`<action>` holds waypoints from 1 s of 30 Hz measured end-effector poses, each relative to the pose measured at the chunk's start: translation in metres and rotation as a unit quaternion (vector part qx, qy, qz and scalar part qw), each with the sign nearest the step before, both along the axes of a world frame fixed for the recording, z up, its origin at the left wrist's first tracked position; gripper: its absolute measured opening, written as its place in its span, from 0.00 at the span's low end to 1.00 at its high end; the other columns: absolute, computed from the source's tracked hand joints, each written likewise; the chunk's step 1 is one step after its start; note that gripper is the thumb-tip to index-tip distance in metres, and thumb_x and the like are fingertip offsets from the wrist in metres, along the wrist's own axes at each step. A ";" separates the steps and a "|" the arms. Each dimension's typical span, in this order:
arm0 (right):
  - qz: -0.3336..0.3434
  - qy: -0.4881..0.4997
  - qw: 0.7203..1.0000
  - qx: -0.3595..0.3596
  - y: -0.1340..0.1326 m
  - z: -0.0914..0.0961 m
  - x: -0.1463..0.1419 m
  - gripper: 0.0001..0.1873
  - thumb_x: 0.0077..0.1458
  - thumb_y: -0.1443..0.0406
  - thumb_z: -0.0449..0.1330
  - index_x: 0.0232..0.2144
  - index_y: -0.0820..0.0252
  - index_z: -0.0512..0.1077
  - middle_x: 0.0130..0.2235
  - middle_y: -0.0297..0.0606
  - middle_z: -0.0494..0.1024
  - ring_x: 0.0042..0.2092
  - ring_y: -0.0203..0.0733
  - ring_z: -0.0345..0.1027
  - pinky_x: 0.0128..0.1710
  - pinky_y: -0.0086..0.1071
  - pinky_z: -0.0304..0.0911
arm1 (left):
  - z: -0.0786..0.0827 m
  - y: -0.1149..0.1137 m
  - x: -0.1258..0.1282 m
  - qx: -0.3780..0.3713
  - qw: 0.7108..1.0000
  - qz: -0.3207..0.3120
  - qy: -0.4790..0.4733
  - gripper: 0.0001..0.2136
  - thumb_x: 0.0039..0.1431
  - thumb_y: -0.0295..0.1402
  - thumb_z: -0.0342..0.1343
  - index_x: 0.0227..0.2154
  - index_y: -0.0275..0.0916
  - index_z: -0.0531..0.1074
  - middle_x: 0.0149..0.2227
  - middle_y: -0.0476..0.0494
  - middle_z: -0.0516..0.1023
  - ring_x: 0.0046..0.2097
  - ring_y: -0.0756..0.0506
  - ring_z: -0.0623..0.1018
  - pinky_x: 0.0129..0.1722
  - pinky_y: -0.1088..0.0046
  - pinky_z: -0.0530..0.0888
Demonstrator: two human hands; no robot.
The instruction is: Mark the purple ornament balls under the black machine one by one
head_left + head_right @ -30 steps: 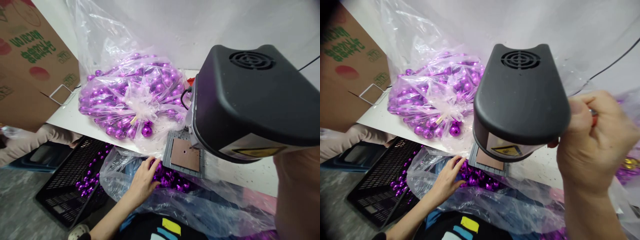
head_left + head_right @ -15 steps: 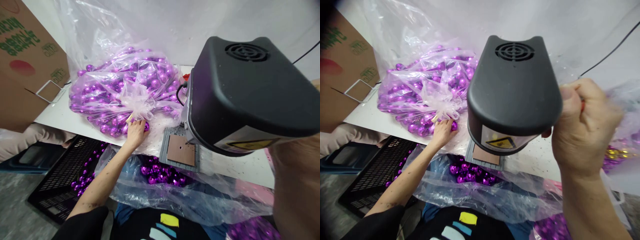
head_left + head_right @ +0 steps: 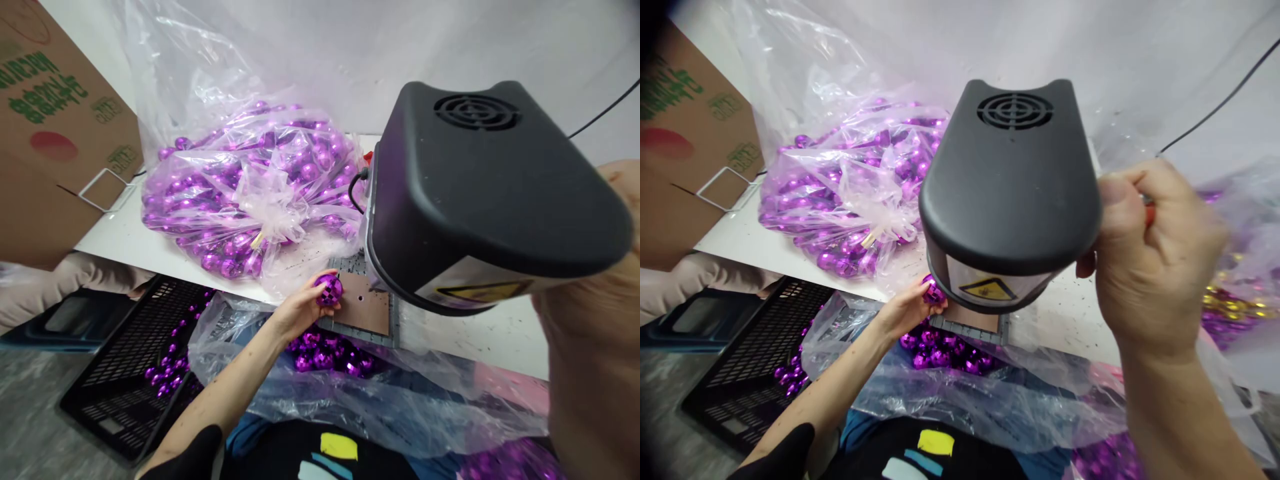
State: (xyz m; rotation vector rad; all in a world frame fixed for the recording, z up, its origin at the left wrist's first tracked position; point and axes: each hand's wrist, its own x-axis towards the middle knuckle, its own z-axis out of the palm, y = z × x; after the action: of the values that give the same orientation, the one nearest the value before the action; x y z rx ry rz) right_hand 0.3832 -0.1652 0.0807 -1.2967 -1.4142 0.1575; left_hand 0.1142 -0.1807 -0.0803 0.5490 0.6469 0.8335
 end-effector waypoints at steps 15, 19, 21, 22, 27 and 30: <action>0.012 0.038 0.999 -0.008 0.002 0.004 -0.002 0.23 0.58 0.51 0.59 0.28 0.68 0.68 0.26 0.33 0.60 0.28 0.19 0.53 0.24 0.17 0.50 | -0.003 0.001 0.009 0.155 0.966 0.019 0.208 0.23 0.57 0.40 0.65 0.53 0.39 0.70 0.47 0.44 0.78 0.50 0.45 0.77 0.53 0.68 0.71; 0.019 0.035 0.999 0.011 0.001 0.004 -0.004 0.25 0.59 0.49 0.57 0.27 0.69 0.68 0.25 0.33 0.58 0.28 0.18 0.51 0.24 0.16 0.48 | -0.008 0.000 0.016 0.261 0.936 -0.010 0.238 0.26 0.56 0.36 0.67 0.56 0.41 0.66 0.52 0.42 0.76 0.54 0.42 0.75 0.57 0.63 0.70; 0.019 0.031 0.999 0.019 0.002 0.005 -0.004 0.27 0.59 0.48 0.57 0.26 0.69 0.67 0.24 0.33 0.56 0.28 0.18 0.49 0.24 0.15 0.46 | -0.013 0.000 0.021 0.328 0.899 0.005 0.292 0.25 0.58 0.37 0.65 0.56 0.41 0.66 0.53 0.41 0.75 0.55 0.41 0.73 0.58 0.61 0.69; 0.020 0.030 0.999 0.019 0.002 0.005 -0.004 0.27 0.59 0.47 0.57 0.26 0.69 0.67 0.24 0.32 0.55 0.27 0.19 0.48 0.24 0.16 0.45 | -0.016 0.000 0.024 0.358 0.877 0.012 0.321 0.24 0.58 0.37 0.65 0.56 0.41 0.67 0.54 0.41 0.74 0.56 0.40 0.73 0.59 0.59 0.68; 0.016 0.029 0.999 0.005 0.002 0.005 -0.003 0.28 0.58 0.45 0.57 0.27 0.68 0.67 0.24 0.32 0.54 0.27 0.18 0.47 0.23 0.17 0.44 | -0.032 0.002 0.037 0.427 0.815 0.027 0.392 0.23 0.61 0.38 0.62 0.57 0.41 0.65 0.54 0.39 0.74 0.58 0.37 0.72 0.62 0.51 0.65; 0.014 0.030 0.999 0.003 0.003 0.004 -0.004 0.28 0.58 0.45 0.57 0.27 0.68 0.67 0.24 0.32 0.55 0.28 0.19 0.48 0.24 0.17 0.44 | -0.035 0.002 0.042 0.462 0.793 0.023 0.396 0.23 0.63 0.38 0.60 0.58 0.40 0.63 0.54 0.38 0.75 0.57 0.38 0.74 0.65 0.48 0.61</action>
State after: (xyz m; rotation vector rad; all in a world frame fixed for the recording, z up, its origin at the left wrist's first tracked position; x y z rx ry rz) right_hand 0.3793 -0.1626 0.0852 -1.2576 -1.3813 0.2093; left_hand 0.1559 -0.1787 -0.1157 1.8558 0.9948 0.9289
